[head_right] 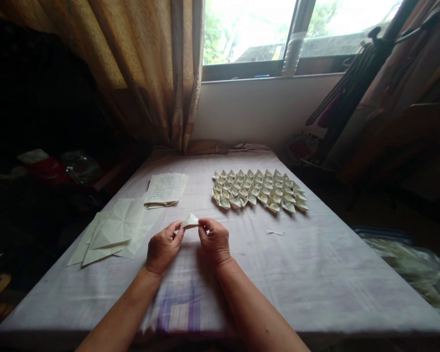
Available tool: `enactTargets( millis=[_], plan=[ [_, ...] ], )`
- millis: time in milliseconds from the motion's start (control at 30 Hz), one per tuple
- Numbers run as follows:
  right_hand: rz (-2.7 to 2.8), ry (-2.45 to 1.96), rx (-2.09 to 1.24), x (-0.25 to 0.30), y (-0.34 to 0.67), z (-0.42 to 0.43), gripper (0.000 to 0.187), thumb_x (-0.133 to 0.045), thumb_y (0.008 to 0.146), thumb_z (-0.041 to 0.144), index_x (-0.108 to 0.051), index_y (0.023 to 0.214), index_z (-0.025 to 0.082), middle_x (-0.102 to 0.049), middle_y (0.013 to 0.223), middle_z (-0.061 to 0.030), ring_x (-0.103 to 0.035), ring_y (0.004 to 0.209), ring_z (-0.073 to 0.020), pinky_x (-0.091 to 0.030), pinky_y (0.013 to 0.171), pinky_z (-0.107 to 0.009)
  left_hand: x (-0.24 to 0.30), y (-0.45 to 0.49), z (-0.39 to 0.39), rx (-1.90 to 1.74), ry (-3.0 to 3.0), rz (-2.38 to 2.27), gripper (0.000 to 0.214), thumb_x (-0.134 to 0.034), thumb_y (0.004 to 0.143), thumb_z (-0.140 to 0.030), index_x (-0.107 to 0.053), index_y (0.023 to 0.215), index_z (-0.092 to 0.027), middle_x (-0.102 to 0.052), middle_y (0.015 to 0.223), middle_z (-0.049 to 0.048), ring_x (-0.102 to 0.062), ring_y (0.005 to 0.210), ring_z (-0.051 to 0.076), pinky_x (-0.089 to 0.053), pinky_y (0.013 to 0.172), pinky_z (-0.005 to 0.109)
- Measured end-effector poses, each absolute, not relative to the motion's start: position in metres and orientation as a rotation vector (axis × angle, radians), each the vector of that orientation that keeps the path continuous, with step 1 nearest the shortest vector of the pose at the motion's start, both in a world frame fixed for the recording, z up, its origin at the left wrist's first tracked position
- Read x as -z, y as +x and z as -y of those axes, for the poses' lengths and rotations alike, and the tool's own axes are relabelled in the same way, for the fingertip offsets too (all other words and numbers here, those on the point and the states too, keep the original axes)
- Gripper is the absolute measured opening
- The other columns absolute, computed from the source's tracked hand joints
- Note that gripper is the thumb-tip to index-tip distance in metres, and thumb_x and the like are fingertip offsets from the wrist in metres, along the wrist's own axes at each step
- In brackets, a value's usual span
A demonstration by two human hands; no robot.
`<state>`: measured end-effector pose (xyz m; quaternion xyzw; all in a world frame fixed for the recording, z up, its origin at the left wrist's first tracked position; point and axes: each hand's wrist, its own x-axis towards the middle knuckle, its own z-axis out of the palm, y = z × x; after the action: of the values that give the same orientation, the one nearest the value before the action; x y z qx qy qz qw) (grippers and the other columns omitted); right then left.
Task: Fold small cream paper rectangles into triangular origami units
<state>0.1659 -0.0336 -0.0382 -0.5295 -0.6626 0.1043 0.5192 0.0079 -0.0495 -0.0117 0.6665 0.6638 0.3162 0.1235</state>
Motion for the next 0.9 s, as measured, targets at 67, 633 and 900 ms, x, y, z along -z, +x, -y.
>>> enactTargets(
  millis=[67,633,900],
  plan=[
    [1.597,-1.264,-0.252,0.038,0.165,0.035,0.019,-0.053,0.081,0.021,-0.071,0.087,0.022,-0.073,0.077,-0.0038,-0.066,0.065,-0.0166,-0.052,0.066,-0.027,0.011,0.008,0.050,-0.954,1.886,-1.937,0.023,-0.060,0.084,-0.024,-0.073,0.103,-0.024,-0.076,0.093,0.0065,-0.070,0.083,0.021,-0.048,0.077,0.028],
    [1.623,-1.190,-0.133,0.036,0.160,0.037,0.012,-0.055,0.086,0.020,-0.066,0.082,0.021,-0.069,0.070,-0.0014,-0.063,0.061,-0.0145,-0.048,0.061,-0.024,0.029,0.005,0.036,-1.161,1.327,-1.472,0.033,-0.062,0.075,-0.041,-0.059,0.100,-0.018,-0.071,0.071,0.0000,-0.062,0.051,0.012,-0.048,0.052,0.020],
    [1.704,-1.078,-0.050,0.036,0.155,0.040,0.017,-0.054,0.092,0.022,-0.071,0.089,0.022,-0.073,0.086,-0.0058,-0.066,0.078,-0.0178,-0.051,0.073,-0.028,0.022,0.006,0.042,-1.123,1.329,-1.493,0.030,-0.061,0.077,-0.040,-0.069,0.097,-0.019,-0.071,0.067,0.0004,-0.066,0.054,0.016,-0.043,0.047,0.021]
  ],
)
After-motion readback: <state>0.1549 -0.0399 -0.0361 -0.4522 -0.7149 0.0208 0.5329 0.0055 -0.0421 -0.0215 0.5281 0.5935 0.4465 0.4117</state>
